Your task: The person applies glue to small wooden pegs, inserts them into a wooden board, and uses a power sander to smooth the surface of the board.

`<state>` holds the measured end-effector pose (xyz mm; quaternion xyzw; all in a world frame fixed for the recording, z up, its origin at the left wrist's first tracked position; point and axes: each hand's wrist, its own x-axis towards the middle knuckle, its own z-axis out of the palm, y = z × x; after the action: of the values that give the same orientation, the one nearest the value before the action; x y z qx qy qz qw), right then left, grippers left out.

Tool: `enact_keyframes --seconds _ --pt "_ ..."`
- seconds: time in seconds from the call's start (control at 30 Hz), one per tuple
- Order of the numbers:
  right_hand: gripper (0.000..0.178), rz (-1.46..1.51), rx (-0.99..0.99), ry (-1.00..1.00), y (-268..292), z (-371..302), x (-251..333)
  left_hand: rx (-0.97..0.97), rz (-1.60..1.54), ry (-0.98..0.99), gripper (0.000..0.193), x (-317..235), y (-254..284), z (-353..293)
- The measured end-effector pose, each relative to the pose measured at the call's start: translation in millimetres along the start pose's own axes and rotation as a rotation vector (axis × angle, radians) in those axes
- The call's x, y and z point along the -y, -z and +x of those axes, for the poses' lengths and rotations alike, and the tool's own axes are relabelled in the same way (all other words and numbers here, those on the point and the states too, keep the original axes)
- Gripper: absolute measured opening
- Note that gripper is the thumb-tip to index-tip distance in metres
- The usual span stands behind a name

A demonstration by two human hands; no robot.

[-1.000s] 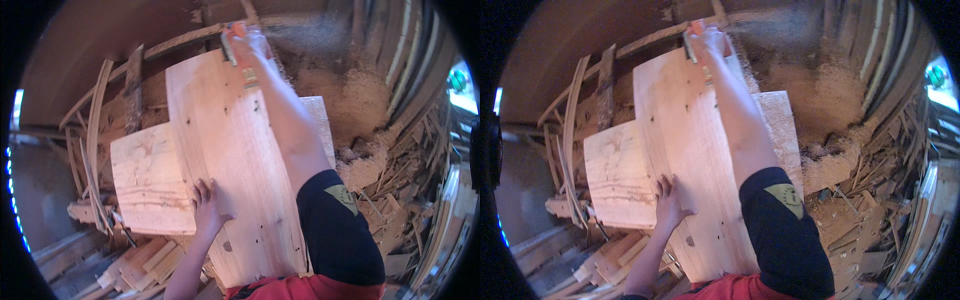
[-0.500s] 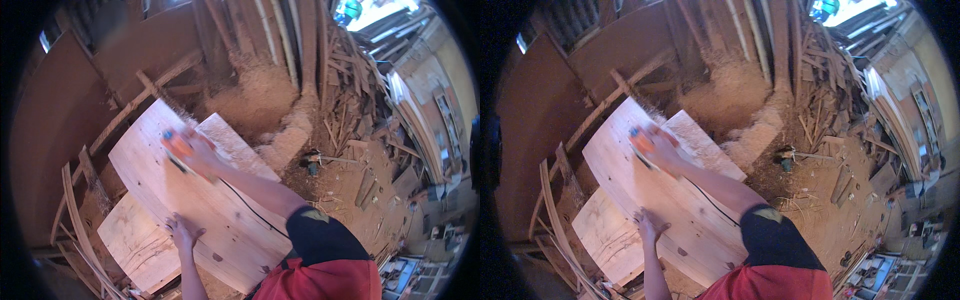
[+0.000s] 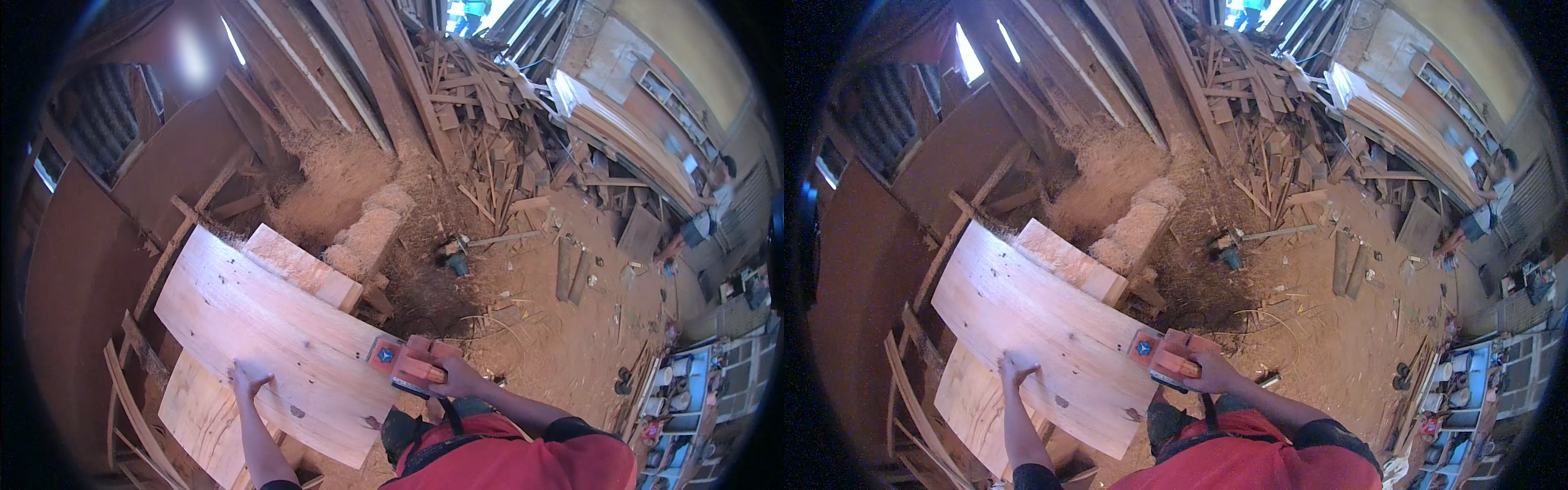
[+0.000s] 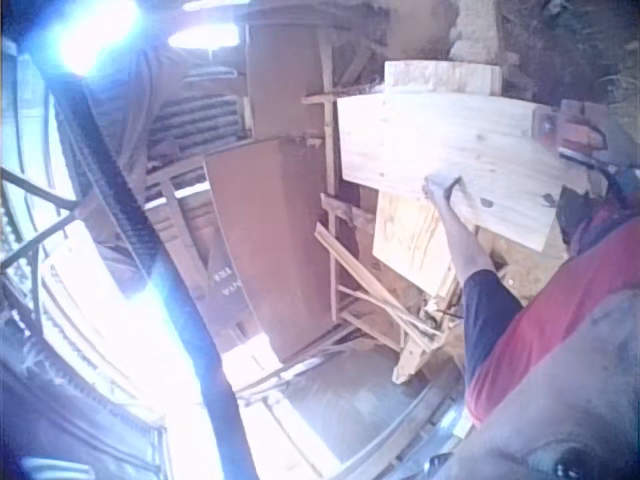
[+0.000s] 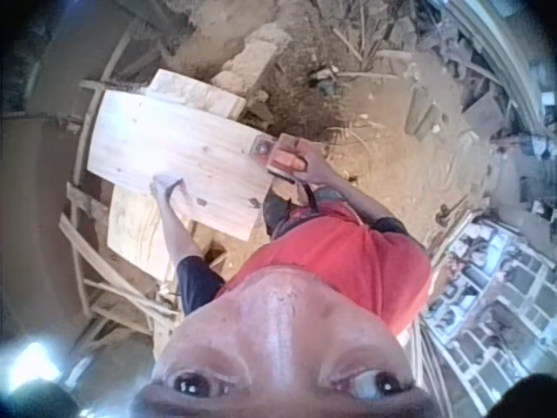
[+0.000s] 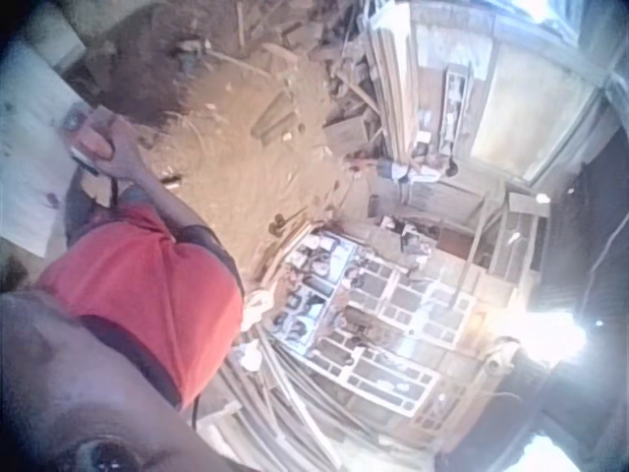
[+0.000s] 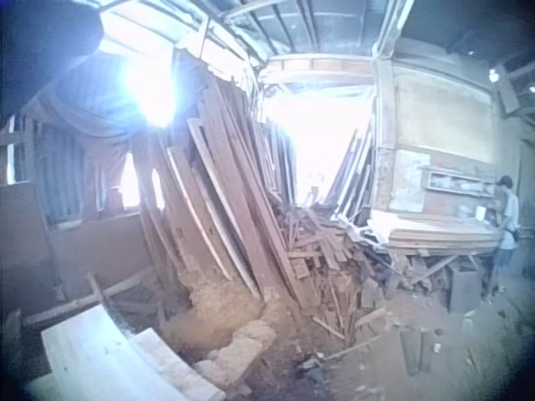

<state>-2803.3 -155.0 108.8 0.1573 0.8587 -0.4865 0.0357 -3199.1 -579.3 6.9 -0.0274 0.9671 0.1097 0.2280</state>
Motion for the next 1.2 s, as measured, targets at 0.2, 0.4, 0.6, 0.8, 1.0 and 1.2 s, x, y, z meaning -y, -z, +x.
enact_keyframes --seconds 0.2,0.4,0.6,0.8,1.0,1.2 --pt "0.049 -0.006 -0.041 0.062 8 -12 12 0.020 0.012 -0.016 0.152 7 1 7" --pt "0.053 -0.010 0.000 -0.004 11 -13 17 -0.008 0.002 -0.028 0.152 18 -4 14" --pt "0.057 0.039 0.003 -0.006 21 -13 34 0.014 0.024 -0.022 0.151 -3 0 8" --pt "0.056 0.030 0.005 -0.016 9 -24 42 0.014 -0.071 -0.157 0.132 34 7 13" --pt "0.055 0.002 0.059 -0.029 -12 -39 14 0.022 0.032 -0.138 0.132 115 -14 33" --pt "0.053 -0.063 0.138 -0.100 -6 -58 10 0.037 -0.078 -0.121 0.135 78 -24 23"
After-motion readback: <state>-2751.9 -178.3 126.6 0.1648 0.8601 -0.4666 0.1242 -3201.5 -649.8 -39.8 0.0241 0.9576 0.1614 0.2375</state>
